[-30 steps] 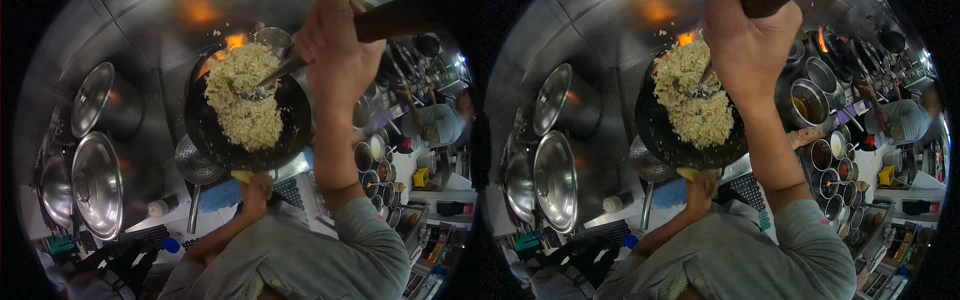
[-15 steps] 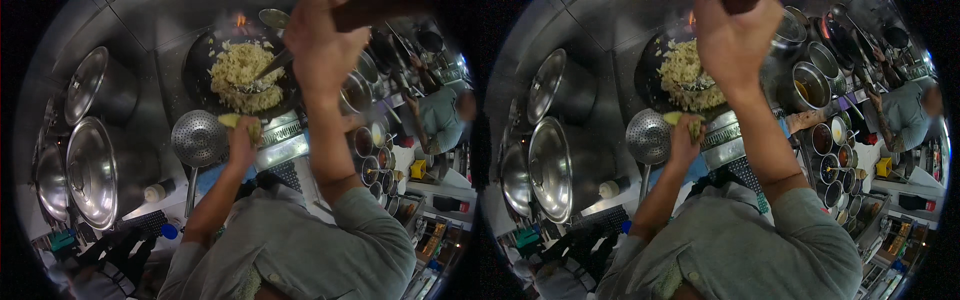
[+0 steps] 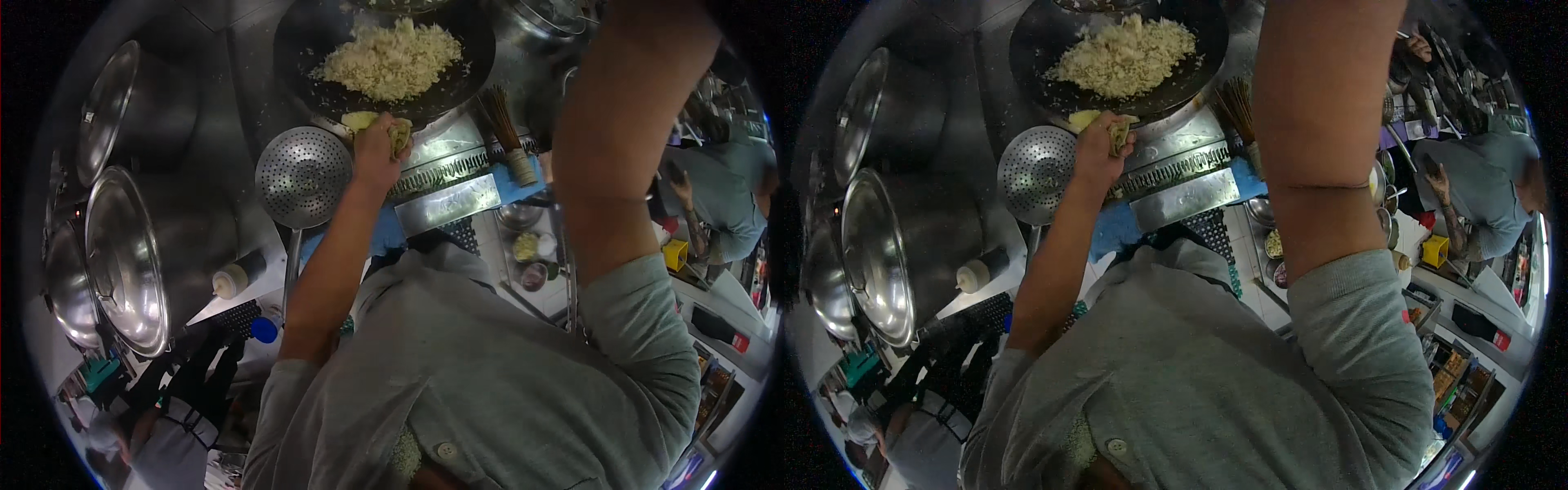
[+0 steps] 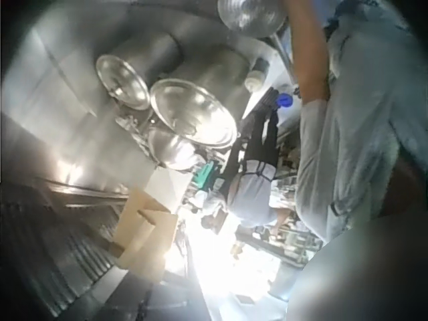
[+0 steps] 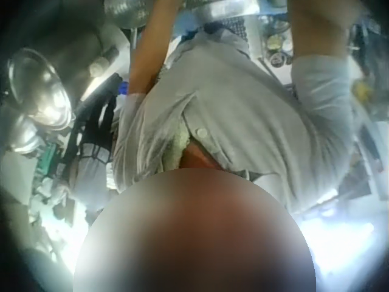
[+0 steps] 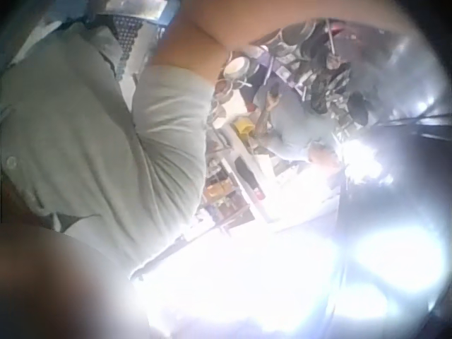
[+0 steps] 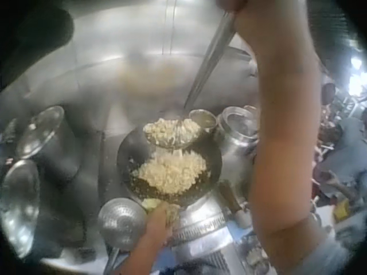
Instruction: The person stir-fries rice in a wok over a high flame, using a ladle to toss the contents. After cooking, they transfer the rice into a white bowl and then clean the wok with a brush and a cloth.
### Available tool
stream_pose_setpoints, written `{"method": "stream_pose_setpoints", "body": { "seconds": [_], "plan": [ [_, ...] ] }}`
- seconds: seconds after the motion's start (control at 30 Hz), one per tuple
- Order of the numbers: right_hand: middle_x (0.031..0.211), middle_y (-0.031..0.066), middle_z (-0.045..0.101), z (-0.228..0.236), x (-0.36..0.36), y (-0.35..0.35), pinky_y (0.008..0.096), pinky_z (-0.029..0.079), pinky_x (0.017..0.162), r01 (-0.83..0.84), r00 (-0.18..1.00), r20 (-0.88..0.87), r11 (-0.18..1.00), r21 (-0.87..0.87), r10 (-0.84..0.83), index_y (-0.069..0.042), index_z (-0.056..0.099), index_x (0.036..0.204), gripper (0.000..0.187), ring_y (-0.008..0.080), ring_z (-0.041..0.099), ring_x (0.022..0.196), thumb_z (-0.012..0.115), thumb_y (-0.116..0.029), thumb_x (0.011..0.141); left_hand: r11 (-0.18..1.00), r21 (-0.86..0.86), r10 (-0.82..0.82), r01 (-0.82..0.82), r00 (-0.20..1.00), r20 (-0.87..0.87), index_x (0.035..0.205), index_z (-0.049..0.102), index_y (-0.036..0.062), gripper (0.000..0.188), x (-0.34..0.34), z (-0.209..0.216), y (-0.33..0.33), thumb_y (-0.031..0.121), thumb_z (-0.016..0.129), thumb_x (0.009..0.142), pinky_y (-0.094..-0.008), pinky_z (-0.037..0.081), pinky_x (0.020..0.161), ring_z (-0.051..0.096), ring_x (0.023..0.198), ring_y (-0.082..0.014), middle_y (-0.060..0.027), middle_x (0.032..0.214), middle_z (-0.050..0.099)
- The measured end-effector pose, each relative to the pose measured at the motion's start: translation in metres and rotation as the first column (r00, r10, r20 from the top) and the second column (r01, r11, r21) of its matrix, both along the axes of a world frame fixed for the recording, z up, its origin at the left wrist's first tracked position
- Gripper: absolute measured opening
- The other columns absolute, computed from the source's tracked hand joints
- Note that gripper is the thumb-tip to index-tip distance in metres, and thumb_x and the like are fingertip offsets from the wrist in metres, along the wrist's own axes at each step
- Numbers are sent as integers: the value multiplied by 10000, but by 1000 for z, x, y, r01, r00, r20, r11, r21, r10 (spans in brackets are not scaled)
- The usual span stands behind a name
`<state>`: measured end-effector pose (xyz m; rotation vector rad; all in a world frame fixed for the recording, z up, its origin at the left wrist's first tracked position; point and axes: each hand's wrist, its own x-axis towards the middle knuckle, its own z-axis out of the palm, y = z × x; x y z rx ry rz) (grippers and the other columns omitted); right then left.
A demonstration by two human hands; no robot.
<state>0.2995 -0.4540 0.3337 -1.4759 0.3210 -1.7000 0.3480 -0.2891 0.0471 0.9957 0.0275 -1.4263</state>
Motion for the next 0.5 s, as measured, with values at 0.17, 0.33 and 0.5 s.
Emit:
{"method": "stream_pose_setpoints", "body": {
  "seconds": [0.17,0.33,0.5],
  "plan": [
    [560,6,491,-97,3,-55,363,372,481,351,925,-119,931,-103,-362,-34,510,652,384,161,497,499,636,-209,970,991,123,-38,46,997,-66,945,559,18,169,-21,-1,-30,185,585,948,-305,373,451,562,605,-198,-108,757,576],
    [566,-3,502,-24,0,-28,312,343,445,-85,990,-98,979,184,104,-27,550,653,371,130,480,468,644,-217,958,983,184,32,-16,996,-81,869,558,66,116,-17,-1,-40,140,646,856,-314,371,446,556,585,-197,-78,730,566],
    [603,3,543,-26,-9,-5,290,363,478,-151,977,-157,987,-47,141,-25,600,696,325,114,511,520,663,-210,956,988,155,-3,19,995,-104,819,555,79,119,-23,-2,-38,133,655,852,-316,368,448,554,587,-187,-57,707,557]
  ]
}}
